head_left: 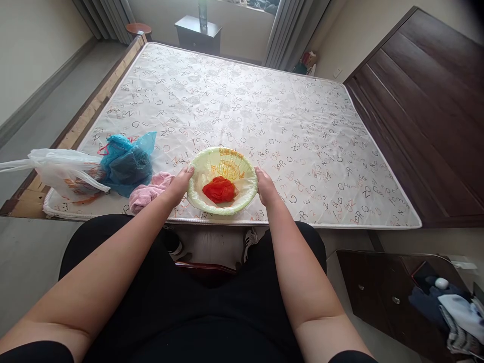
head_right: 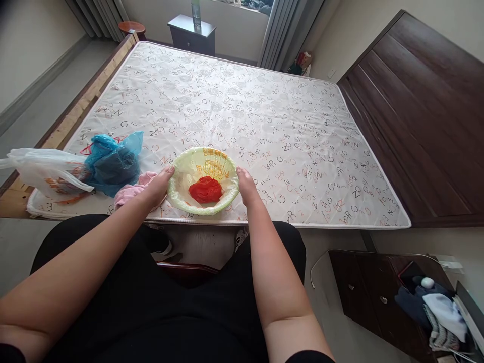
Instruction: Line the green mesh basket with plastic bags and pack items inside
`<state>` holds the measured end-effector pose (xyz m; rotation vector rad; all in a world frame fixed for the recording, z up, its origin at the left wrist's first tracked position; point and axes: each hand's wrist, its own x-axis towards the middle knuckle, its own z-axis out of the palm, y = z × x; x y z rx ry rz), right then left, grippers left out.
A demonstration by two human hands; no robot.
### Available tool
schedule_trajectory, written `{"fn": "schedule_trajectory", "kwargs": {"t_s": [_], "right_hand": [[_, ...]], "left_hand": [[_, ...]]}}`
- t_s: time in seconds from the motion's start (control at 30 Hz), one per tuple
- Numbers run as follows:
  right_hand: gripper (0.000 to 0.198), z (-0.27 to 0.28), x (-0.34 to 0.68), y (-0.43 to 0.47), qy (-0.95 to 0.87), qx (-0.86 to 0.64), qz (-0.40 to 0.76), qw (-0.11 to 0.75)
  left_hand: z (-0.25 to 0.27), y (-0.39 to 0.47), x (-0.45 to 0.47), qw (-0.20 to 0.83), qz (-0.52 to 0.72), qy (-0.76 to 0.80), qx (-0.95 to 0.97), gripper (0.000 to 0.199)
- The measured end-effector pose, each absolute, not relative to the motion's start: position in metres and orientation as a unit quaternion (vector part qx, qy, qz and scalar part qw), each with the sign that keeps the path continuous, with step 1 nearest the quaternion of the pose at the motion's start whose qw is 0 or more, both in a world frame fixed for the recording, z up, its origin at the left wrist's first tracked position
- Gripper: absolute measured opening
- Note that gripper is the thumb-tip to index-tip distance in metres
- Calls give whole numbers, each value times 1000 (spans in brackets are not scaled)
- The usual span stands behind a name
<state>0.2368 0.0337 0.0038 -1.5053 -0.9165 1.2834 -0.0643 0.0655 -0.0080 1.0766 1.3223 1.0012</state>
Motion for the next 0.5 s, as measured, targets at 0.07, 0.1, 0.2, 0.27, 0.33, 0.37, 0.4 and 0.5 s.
{"fn": "schedule_trajectory", "kwargs": {"t_s": [0.07,0.1,0.2,0.27,0.33,0.37,0.4,0.5], "right_hand": [[48,5,237,34,-367,-609,527,467],[46,6,236,34,-362,-606,529,470],[41,7,235,34,-343,-603,537,480],[40,8,235,34,-333,-601,540,486],[39,8,234,34,-329,-598,542,491],[39,9,234,34,-329,-598,541,493],[39,9,234,34,-330,-598,537,494],[38,11,237,34,-335,-614,520,490]], "left_hand": [[-7,66,-65,557,401,559,465,48],[-6,66,-65,555,399,561,466,49],[-1,64,-63,554,392,564,471,52],[2,63,-62,559,385,562,473,52],[3,62,-62,562,380,562,473,53],[3,63,-62,561,377,564,474,53],[2,63,-63,558,375,567,476,54],[-3,66,-65,547,376,570,484,55]]}}
